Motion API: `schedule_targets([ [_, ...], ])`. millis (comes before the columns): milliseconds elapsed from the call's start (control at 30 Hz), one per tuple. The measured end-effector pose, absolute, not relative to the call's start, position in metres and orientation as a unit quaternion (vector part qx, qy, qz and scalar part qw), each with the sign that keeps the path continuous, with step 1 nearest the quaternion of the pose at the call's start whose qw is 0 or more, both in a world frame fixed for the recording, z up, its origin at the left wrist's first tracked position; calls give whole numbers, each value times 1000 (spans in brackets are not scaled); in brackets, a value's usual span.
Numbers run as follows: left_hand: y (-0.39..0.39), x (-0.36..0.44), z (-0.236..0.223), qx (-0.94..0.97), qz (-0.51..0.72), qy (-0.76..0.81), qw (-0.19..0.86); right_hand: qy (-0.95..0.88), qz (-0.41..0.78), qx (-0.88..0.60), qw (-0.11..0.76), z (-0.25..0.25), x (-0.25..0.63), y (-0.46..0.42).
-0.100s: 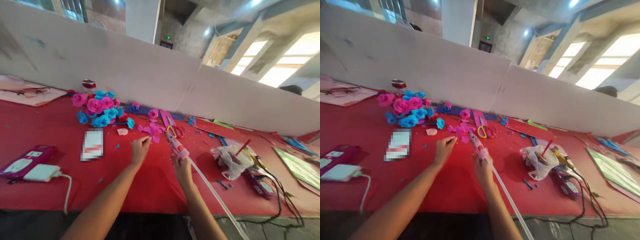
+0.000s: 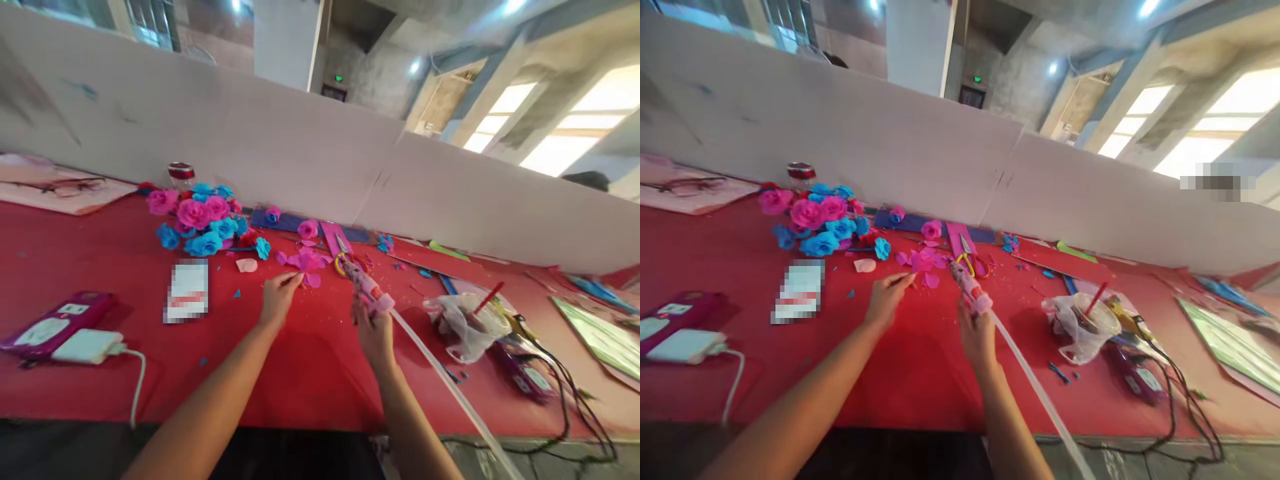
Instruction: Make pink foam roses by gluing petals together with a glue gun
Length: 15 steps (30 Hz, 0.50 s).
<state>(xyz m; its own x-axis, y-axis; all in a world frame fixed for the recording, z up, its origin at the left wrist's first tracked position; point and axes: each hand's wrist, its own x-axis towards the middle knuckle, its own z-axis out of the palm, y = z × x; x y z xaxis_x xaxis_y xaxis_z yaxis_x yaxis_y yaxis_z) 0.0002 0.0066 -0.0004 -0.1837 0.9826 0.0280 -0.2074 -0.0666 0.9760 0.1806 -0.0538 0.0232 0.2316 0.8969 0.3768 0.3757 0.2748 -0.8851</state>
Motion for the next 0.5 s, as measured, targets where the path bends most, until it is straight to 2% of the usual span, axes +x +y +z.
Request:
schedule_targets([
  [100,11,1,-1,332,620,430,566,-565,288,-527,565,25,185,-41],
  [500,12,0,5,247,622,424,611,-539,430,-467,553,-6,175,-30],
])
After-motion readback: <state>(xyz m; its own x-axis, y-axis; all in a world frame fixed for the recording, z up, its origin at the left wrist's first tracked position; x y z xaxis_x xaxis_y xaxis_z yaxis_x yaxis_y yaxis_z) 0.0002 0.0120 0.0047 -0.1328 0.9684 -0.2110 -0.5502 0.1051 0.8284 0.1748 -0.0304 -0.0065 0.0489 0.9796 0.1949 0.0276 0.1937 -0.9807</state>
